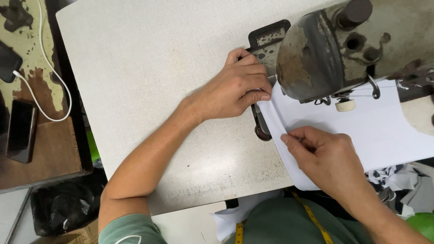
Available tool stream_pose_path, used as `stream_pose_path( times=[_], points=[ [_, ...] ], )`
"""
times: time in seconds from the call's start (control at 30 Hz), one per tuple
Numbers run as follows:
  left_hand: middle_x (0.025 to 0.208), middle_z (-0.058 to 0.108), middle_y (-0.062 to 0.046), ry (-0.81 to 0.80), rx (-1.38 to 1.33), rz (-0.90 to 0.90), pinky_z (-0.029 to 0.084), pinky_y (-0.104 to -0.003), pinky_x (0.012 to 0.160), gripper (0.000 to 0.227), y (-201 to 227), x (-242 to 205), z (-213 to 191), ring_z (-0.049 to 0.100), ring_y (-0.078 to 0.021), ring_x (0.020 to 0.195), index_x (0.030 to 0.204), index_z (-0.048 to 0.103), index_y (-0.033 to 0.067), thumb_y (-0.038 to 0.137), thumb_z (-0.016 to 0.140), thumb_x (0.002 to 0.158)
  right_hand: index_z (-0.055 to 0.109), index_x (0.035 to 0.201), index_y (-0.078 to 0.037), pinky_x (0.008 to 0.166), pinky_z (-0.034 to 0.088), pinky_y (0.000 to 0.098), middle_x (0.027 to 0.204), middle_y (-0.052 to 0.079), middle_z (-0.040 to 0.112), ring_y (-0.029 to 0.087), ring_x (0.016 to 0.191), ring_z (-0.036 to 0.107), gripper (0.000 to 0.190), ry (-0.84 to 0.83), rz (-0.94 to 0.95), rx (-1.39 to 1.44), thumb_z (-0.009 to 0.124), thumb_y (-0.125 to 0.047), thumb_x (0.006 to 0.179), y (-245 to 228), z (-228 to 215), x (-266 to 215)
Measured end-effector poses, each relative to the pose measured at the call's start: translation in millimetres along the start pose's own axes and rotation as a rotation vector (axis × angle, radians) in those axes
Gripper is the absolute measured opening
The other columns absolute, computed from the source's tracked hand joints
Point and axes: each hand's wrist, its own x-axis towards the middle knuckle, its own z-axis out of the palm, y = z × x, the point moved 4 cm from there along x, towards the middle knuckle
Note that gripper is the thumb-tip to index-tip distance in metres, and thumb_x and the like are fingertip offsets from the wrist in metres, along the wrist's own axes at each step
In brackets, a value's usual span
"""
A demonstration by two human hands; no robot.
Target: Sewing long strips of white fabric together using an industrial sewing machine.
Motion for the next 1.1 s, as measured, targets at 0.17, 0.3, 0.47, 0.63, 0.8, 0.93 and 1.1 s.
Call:
stream_pose_path(
  times=[0.17, 0.3, 0.47, 0.63, 0.8, 0.93, 1.1],
  points=[
    [0.092, 0.064, 0.0, 0.025, 0.103, 0.008, 0.028, -0.044, 0.106, 0.011, -0.4, 2.0, 2.5, 0.05, -0.0227, 0.092, 0.097, 0.074, 0.0081, 0.019, 0.074, 0.099, 0.078, 0.082, -0.014, 0.054, 0.038, 0.0308, 0.048, -0.001, 0.05, 0.013, 0.052, 0.036, 0.023, -0.155, 0.221, -0.05, 0.075, -0.033, 0.093, -4.6, -4.5, 8.5],
    [0.087, 0.061, -0.001, 0.026, 0.127, -0.017, 0.029, -0.043, 0.104, 0.011, 0.2, 3.9, 3.1, 0.051, -0.0232, 0.09, 0.094, 0.073, 0.0086, 0.019, 0.076, 0.098, 0.076, 0.077, -0.014, 0.055, 0.039, 0.0316, 0.046, 0.0, 0.048, 0.016, 0.05, 0.037, 0.026, -0.189, 0.275, -0.079, 0.074, -0.035, 0.093, -9.7, -7.4, 13.2],
    [0.085, 0.061, -0.002, 0.058, 0.19, -0.004, 0.031, -0.044, 0.101, 0.014, 3.1, 6.2, 3.5, 0.051, -0.0237, 0.089, 0.09, 0.073, 0.0074, 0.018, 0.08, 0.095, 0.068, 0.067, -0.013, 0.065, 0.043, 0.0329, 0.051, 0.003, 0.051, 0.02, 0.057, 0.047, 0.047, -0.352, 0.346, -0.277, 0.067, -0.048, 0.098, -18.0, -13.7, 19.9],
    [0.089, 0.06, -0.001, 0.079, 0.218, -0.042, 0.03, -0.045, 0.104, 0.012, -2.9, 5.2, 5.2, 0.052, -0.0233, 0.091, 0.095, 0.072, 0.009, 0.019, 0.079, 0.097, 0.07, 0.073, -0.022, 0.066, 0.05, 0.0388, 0.058, 0.002, 0.068, 0.028, 0.069, 0.065, 0.053, -0.365, 0.204, -0.645, 0.057, -0.07, 0.094, -5.5, -13.3, 21.4],
    [0.09, 0.059, 0.0, 0.098, 0.208, -0.067, 0.029, -0.044, 0.106, 0.01, -7.1, 5.6, 4.5, 0.051, -0.0227, 0.09, 0.098, 0.073, 0.01, 0.018, 0.079, 0.097, 0.072, 0.107, -0.02, 0.044, 0.051, 0.0401, 0.077, -0.005, 0.072, 0.021, 0.062, 0.069, 0.053, 0.086, -0.455, -0.712, 0.069, -0.07, 0.088, 0.6, -17.3, 23.4],
    [0.09, 0.06, 0.0, 0.109, 0.227, -0.102, 0.029, -0.043, 0.106, 0.013, -9.5, 4.8, 2.4, 0.052, -0.0226, 0.093, 0.099, 0.073, 0.0091, 0.021, 0.079, 0.096, 0.065, 0.136, -0.022, 0.045, 0.053, 0.0415, 0.118, 0.003, 0.064, 0.027, 0.083, 0.067, 0.057, 0.067, -0.811, -0.659, 0.063, -0.058, 0.093, -2.2, -11.8, 33.2],
    [0.092, 0.062, 0.002, 0.095, 0.241, -0.165, 0.027, -0.042, 0.105, 0.013, -13.8, 3.7, 1.6, 0.053, -0.0216, 0.094, 0.1, 0.074, 0.0117, 0.025, 0.073, 0.099, 0.066, 0.132, -0.023, 0.039, 0.049, 0.0338, 0.139, -0.004, 0.059, 0.024, 0.101, 0.062, 0.052, 0.106, -0.94, -0.718, 0.058, -0.059, 0.096, -8.3, -11.7, 34.2]
  ],
)
